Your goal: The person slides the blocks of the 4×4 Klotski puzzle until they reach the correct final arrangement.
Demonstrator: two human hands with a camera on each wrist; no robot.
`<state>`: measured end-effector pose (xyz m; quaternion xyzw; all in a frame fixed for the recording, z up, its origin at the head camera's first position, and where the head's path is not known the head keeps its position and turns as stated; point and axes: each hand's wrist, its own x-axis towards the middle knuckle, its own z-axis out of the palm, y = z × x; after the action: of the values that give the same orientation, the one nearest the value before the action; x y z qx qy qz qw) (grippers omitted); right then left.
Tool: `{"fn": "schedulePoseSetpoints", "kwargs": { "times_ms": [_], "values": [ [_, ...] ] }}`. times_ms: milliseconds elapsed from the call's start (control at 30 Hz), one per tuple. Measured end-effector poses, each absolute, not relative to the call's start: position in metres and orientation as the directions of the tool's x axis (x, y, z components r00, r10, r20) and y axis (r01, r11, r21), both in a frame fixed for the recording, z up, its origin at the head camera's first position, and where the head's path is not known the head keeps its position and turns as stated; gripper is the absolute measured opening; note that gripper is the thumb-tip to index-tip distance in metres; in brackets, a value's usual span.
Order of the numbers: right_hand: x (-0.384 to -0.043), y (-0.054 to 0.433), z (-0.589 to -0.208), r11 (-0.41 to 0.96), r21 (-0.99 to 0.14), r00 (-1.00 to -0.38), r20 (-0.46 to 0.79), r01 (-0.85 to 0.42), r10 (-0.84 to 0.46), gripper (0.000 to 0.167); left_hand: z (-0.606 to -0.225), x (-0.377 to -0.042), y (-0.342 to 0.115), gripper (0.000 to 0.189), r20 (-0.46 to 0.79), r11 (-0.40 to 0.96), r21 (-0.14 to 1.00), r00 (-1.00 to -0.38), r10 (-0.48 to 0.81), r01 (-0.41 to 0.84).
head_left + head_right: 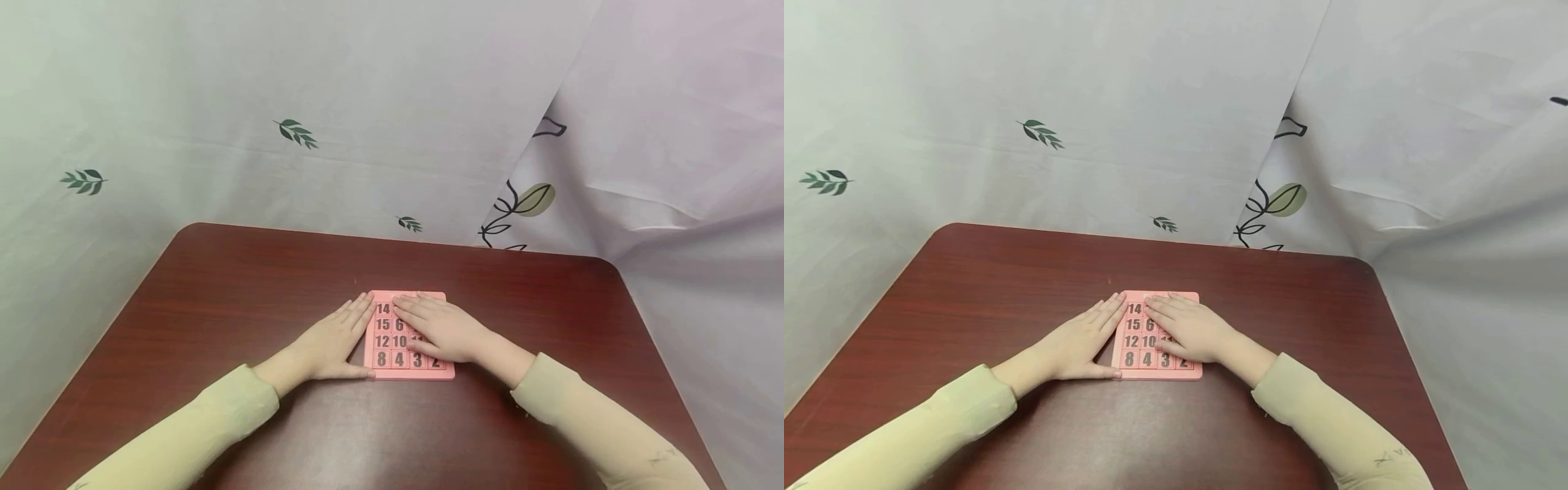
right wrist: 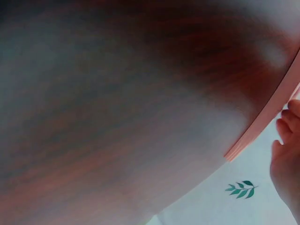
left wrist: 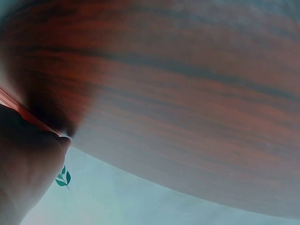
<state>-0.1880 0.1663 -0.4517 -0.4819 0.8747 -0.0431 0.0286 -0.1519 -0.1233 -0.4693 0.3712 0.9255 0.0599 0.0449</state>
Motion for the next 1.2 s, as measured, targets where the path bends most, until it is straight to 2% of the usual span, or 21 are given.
{"fn": "schedulePoseSetpoints", "kwargs": {
  "times_ms": [200,400,633,967,1200],
  "values": [
    [-0.184,0.178,-0.456,0.576,-0.102,-0.575,-0.041,-0.811,-0.817,0.072,-0.470,-0.151,-0.123,0.122,-0.047,0.721,0.143,-0.723,0.690,0.678],
    [-0.182,0.198,-0.459,0.595,-0.102,-0.597,-0.008,-0.797,-0.802,0.071,-0.471,-0.152,-0.123,0.124,-0.050,0.723,0.147,-0.725,0.687,0.675],
    [-0.184,0.188,-0.457,0.574,-0.125,-0.580,0.008,-0.809,-0.815,0.072,-0.470,-0.153,-0.123,0.125,-0.058,0.727,0.141,-0.728,0.683,0.671],
    [-0.194,0.151,-0.453,0.514,-0.130,-0.518,-0.002,-0.848,-0.855,0.070,-0.466,-0.152,-0.121,0.124,-0.079,0.728,0.152,-0.726,0.683,0.668],
    [-0.197,0.147,-0.452,0.522,-0.106,-0.522,-0.034,-0.846,-0.852,0.070,-0.466,-0.152,-0.121,0.123,-0.079,0.730,0.149,-0.728,0.681,0.667]
  ]
}}
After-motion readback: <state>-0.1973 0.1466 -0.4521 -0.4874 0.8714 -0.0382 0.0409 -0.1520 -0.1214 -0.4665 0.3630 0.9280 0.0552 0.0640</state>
